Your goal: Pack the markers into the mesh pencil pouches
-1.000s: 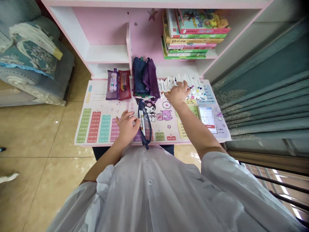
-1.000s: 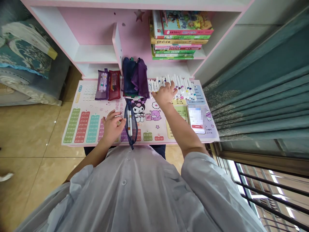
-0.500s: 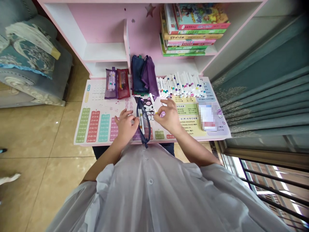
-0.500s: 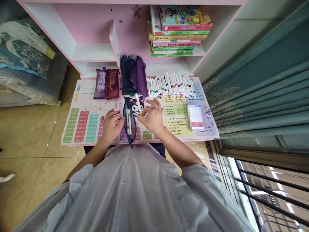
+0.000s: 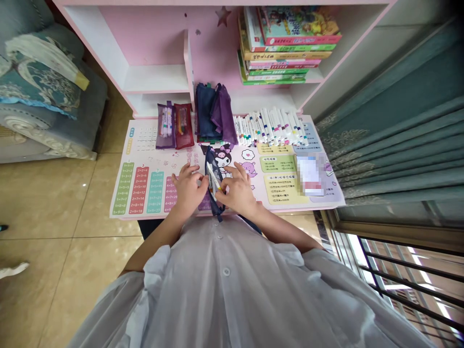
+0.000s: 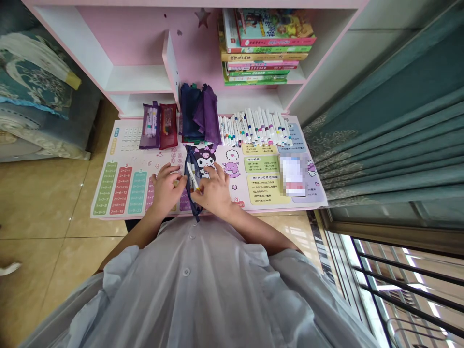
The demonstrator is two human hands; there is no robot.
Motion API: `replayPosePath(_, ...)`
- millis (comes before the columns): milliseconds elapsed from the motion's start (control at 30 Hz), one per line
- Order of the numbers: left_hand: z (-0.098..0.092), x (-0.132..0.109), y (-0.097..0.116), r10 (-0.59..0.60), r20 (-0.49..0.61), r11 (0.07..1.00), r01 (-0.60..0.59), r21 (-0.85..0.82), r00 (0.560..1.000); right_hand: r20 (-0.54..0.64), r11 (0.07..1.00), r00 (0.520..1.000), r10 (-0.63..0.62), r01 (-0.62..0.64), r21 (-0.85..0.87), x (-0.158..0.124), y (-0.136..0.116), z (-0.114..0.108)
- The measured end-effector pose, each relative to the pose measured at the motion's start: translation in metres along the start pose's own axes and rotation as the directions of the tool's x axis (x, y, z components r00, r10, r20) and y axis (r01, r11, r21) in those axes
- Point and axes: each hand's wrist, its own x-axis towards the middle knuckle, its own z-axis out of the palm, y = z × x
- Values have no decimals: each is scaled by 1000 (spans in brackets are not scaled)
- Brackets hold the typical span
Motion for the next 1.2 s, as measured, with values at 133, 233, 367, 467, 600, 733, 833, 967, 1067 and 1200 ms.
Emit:
replayPosePath(133, 1, 0, -1, 0, -2, 1000, 0, -6, 1000, 31, 996, 999, 44, -41, -82, 7, -4, 5)
replayPosePath(233, 0, 0, -1, -6, 1, 1000, 6, -5, 1000, 43, 992, 997, 59, -54, -113, 10, -5, 10)
replayPosePath(367, 0, 0, 0, -1, -3, 1000, 1, 1, 1000, 75, 991, 996, 50, -40, -131, 11, -4, 17)
replayPosePath(467, 0, 1, -1, 4, 0, 1000, -4, 6, 1000, 90, 990, 995, 39, -27, -139, 10, -3, 22)
replayPosePath(600, 1, 0, -2, 5, 0, 1000, -5, 7, 1000, 51, 996, 999, 13, -8, -84, 10, -1, 19)
replayPosePath(733, 2, 0, -2, 4, -7, 1000, -4, -4, 1000, -92, 1000, 996, -4, 2, -19, 20, 9, 6)
replayPosePath(833, 1, 1, -2, -2, -3, 1000, 2, -11, 1000, -198, 999, 980, 12, -21, -46, 42, 28, -6)
replayPosePath(967, -1, 1, -1, -23, 14, 1000, 23, -8, 1000, -323, 975, 943, 83, -143, -169, 86, 67, -21)
replayPosePath(1067, -2, 0, 0, -22, 14, 1000, 22, -10, 1000, -399, 920, 904, 150, -275, -277, 117, 98, -30)
replayPosePath(1200, -3, 0, 2, -25, 17, 1000, 25, -9, 1000, -393, 851, 898, 197, -356, -386, 146, 131, -42)
